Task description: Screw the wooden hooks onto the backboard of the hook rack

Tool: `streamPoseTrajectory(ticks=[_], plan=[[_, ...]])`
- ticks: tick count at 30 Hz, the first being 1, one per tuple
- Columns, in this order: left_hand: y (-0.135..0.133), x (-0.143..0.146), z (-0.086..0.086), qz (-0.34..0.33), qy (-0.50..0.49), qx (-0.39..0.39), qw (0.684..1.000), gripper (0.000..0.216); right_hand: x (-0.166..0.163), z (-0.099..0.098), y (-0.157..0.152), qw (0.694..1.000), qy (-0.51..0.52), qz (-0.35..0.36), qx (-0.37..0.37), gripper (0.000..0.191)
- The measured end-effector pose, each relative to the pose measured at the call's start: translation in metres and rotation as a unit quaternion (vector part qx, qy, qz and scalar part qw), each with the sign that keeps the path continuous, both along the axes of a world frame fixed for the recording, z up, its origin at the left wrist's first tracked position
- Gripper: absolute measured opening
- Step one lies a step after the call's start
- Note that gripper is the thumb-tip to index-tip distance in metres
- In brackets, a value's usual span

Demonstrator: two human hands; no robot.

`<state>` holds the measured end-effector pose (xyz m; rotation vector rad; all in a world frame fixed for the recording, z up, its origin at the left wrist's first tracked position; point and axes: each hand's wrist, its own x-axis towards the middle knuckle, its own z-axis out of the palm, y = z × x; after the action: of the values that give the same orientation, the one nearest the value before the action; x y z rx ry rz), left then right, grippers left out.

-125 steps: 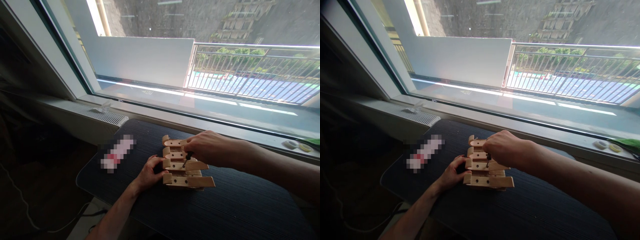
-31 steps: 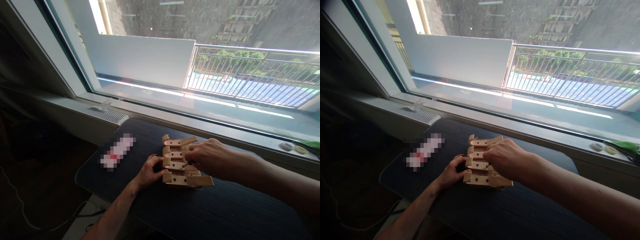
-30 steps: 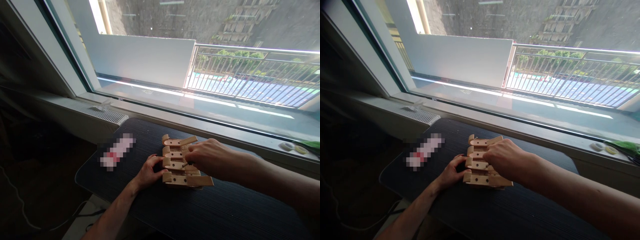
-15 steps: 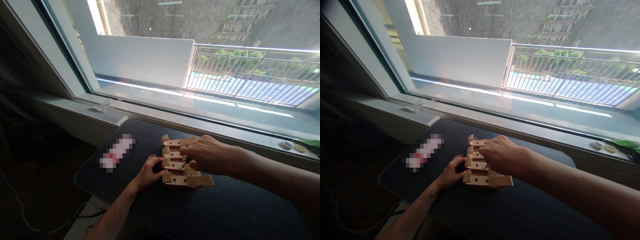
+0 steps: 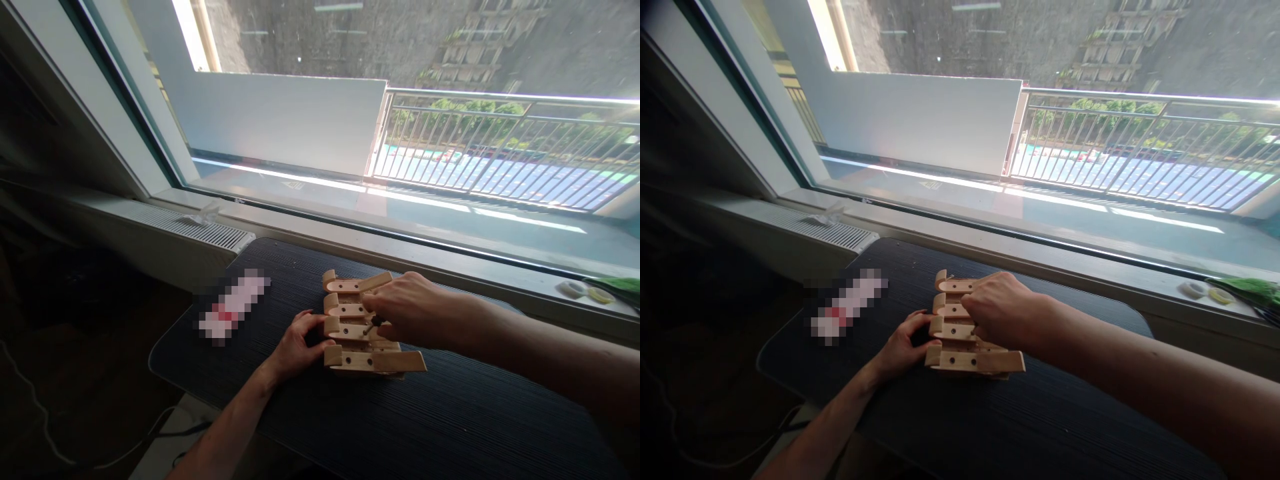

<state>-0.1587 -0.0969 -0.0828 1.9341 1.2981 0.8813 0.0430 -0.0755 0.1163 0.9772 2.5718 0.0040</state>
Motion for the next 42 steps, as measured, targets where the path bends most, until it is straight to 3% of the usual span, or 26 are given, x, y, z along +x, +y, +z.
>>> streamPoseTrajectory(ticks=[6, 14, 24, 35, 38, 42], plan=[[0.001, 0.0, -0.004, 0.003, -0.004, 0.006, 1.0, 0.037, -0.004, 0.006, -0.001, 0.999, 0.01, 0.044, -0.025, 0.017], [0.0, 0.0, -0.002, 0.008, -0.005, -0.001, 1.0, 0.037, 0.0, -0.011, 0.007, 0.999, -0.003, 0.035, 0.008, 0.018], [0.0, 0.001, 0.0, 0.005, -0.009, -0.005, 1.0, 0.039, 0.002, 0.011, -0.004, 0.999, 0.014, -0.005, -0.03, 0.021], [0.001, 0.001, -0.001, -0.007, -0.008, 0.001, 1.0, 0.036, -0.003, 0.007, -0.002, 0.999, -0.053, -0.006, 0.002, 0.021], [0.001, 0.001, -0.001, -0.002, -0.011, 0.007, 1.0, 0.036, -0.003, 0.008, -0.004, 1.0, -0.006, 0.009, 0.007, 0.017], [0.001, 0.0, 0.0, -0.004, -0.009, 0.006, 1.0, 0.037, -0.004, 0.007, -0.008, 0.999, 0.023, 0.017, -0.042, 0.021]])
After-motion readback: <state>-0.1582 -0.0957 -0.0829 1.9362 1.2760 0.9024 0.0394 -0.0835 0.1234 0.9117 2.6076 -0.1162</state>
